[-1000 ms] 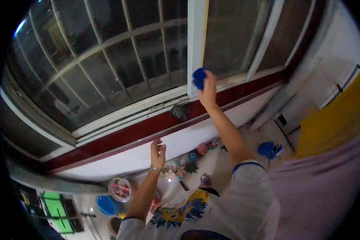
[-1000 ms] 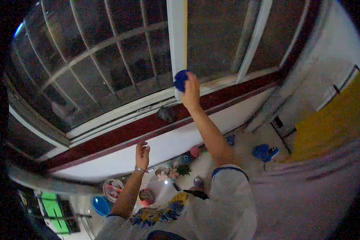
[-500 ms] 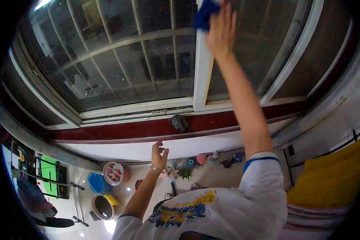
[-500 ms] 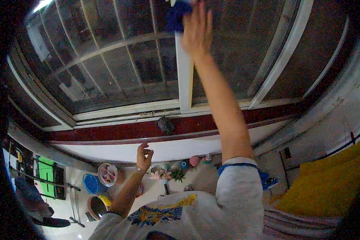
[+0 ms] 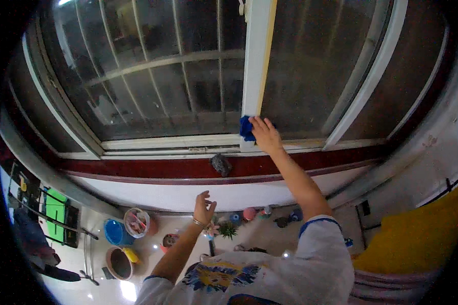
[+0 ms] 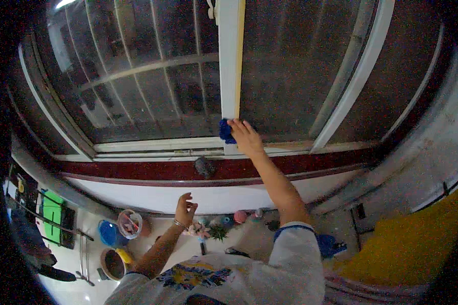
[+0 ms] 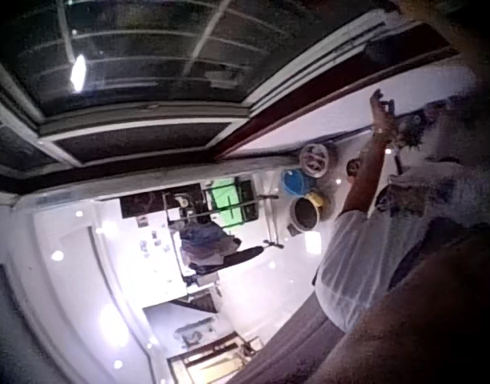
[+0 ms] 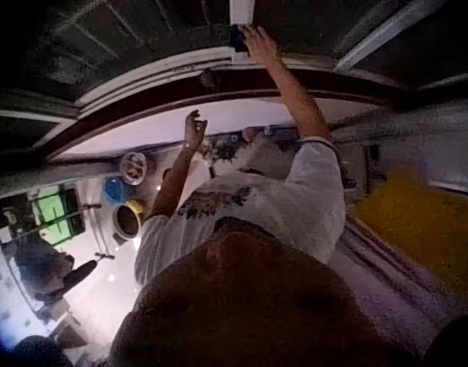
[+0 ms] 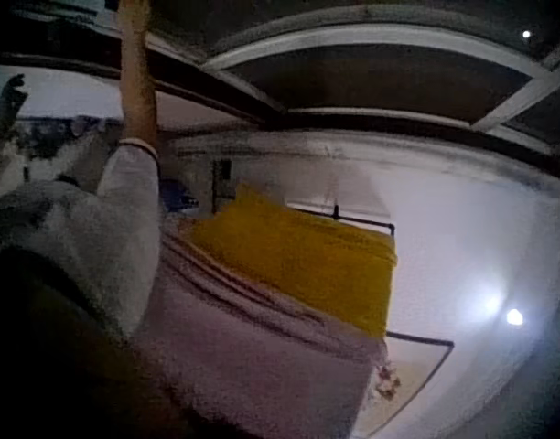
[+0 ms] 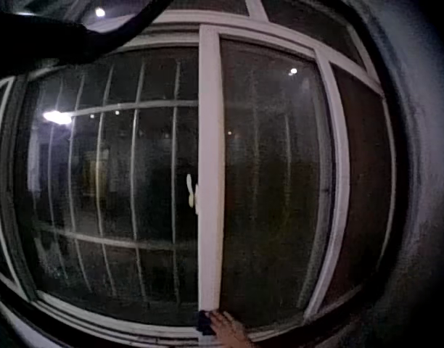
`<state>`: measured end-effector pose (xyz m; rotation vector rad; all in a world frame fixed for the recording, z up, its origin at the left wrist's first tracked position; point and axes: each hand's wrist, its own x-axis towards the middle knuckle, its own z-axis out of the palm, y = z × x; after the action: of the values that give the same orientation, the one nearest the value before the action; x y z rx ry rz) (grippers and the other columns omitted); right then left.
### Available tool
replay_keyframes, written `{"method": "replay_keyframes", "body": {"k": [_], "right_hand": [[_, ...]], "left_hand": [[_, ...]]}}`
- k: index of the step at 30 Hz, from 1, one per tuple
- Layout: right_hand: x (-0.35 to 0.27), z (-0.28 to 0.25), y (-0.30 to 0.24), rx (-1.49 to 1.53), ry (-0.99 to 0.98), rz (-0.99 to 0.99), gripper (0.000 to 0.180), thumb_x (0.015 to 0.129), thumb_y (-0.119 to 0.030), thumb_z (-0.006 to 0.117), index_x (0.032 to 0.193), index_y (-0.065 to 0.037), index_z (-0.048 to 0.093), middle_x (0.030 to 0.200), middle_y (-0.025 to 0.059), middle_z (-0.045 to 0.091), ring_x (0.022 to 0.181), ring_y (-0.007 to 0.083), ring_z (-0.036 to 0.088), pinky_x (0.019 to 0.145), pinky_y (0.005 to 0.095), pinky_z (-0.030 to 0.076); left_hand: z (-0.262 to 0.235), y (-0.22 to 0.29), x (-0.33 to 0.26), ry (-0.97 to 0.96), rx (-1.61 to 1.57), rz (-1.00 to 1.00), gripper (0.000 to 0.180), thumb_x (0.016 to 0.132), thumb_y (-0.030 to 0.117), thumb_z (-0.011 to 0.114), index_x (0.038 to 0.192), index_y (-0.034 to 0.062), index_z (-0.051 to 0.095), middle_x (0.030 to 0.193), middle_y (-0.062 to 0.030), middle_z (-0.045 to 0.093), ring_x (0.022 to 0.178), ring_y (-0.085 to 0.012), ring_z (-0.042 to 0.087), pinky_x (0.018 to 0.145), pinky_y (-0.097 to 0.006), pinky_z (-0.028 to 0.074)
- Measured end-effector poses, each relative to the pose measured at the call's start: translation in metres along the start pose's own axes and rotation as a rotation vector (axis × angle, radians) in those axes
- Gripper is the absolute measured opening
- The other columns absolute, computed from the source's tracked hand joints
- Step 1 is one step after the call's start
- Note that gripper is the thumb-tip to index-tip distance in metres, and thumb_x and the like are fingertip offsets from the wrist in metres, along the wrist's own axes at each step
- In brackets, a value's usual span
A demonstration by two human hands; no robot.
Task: The person cleans a window and its frame using a blue cloth. They dip the cloth into a basin of water, wring it out, and then wipe the window glass and frame repeatedly.
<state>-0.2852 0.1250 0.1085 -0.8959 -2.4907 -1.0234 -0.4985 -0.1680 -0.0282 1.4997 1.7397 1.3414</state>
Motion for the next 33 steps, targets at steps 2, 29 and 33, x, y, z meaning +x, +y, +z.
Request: {"method": "replay_keyframes", "body": {"k": [2,29,33], "right_hand": [[0.039,-0.040,0.021,0.022,0.037,0.122,0.030,0.087,-0.022,0.047,0.108,-0.011,0.065,0.145,0.0018,0.036,0.135,0.0197,0.030,0.112,0.0428,0.021],[0.215,-0.222,0.058,-0.265,0.539,0.488,0.045,0.083,-0.014,0.048,0.123,0.005,0.052,0.145,0.0110,0.034,0.134,0.0241,0.029,0.111,0.0428,0.019],[0.181,-0.179,0.030,-0.288,0.381,0.454,0.042,0.085,-0.015,0.049,0.123,0.002,0.054,0.148,0.0091,0.030,0.135,0.0220,0.028,0.110,0.0430,0.018]], "left_hand": [[0.004,-0.001,0.005,-0.007,0.012,0.032,0.052,0.078,0.007,0.067,0.124,0.0022,0.043,0.107,-0.0155,0.051,0.080,-0.0207,0.058,0.068,-0.032,0.050],[-0.040,0.005,0.045,0.018,-0.141,0.098,0.048,0.079,0.006,0.066,0.123,0.0019,0.047,0.105,-0.0119,0.054,0.076,-0.0168,0.058,0.066,-0.028,0.050],[-0.038,-0.003,0.046,0.035,-0.091,0.156,0.048,0.079,0.007,0.066,0.123,0.0018,0.048,0.105,-0.0124,0.054,0.079,-0.0178,0.059,0.066,-0.028,0.050]]}}
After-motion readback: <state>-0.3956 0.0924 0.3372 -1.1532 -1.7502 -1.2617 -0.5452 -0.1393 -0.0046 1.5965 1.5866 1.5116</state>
